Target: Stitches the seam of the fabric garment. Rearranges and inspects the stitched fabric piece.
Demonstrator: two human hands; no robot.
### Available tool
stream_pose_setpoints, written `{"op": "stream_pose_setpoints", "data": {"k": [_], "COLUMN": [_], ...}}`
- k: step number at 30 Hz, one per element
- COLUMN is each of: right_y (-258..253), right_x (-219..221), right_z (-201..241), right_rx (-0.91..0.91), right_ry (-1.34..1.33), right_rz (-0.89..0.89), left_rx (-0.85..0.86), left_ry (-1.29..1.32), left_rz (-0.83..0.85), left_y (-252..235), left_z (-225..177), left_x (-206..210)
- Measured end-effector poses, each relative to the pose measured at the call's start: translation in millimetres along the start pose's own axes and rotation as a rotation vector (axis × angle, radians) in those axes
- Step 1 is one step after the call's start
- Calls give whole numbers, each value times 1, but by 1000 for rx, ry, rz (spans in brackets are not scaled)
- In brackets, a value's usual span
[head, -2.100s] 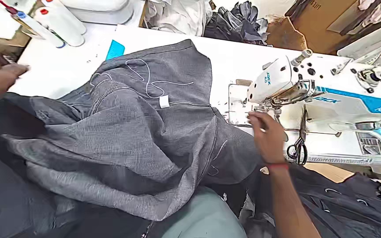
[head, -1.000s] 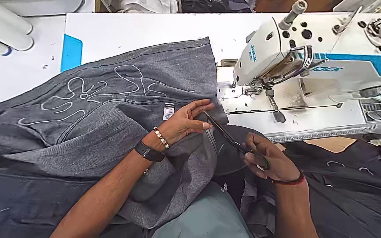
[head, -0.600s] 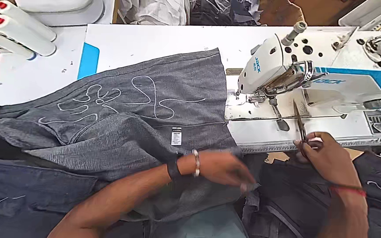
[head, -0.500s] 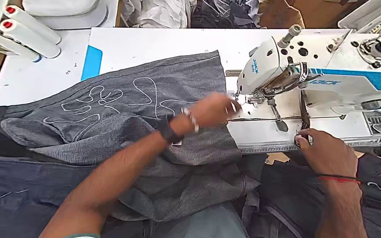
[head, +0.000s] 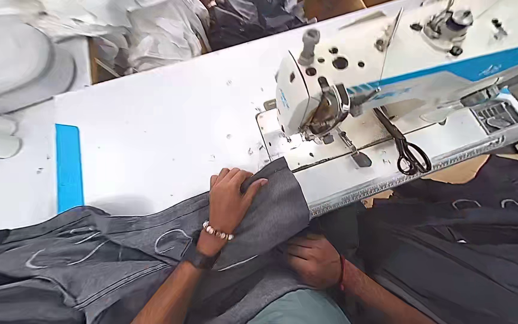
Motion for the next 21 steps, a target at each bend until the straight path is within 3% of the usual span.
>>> {"op": "stream_pose_setpoints", "data": {"k": [2,3,6,8,11,14,17,21], "right_y": [-35,-53,-104,-115,-115,-112,-111,-110], "right_x": [-36,-54,-93,-95,-89,-88,-89,-92], "right_z": [17,20,-14,-39,-49,-46,-45,-48], "right_rx": [59,187,594,710,781,725,686,711], "right_ry": [-20,25,20,-134,-221,-283,-321,-233], "right_rz": [-341,-457,-520,-570,-635,-637,-686,-770], "left_rx": [24,37,63,80,103,155,228,138], "left_ry": [54,81,150,153,102,37,143,285], "left_rz": [-3,4,20,26,40,101,158,155], "left_y": [14,16,11,9,4,-8,-24,-31], "left_z": [-5,-5,-5,-6,-13,-34,-57,-69], "left_x": [-2,-3,-4,-4,-4,-11,-10,-8]}}
Point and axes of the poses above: each hand's wrist, its own y-axis away from the middle knuckle, its own x-axis out of the palm, z = x × y, the point moved 2 cm from there along -y, towards the middle knuckle, and after that the axes turned 12 degrees about -y, right-handed, at the moved point
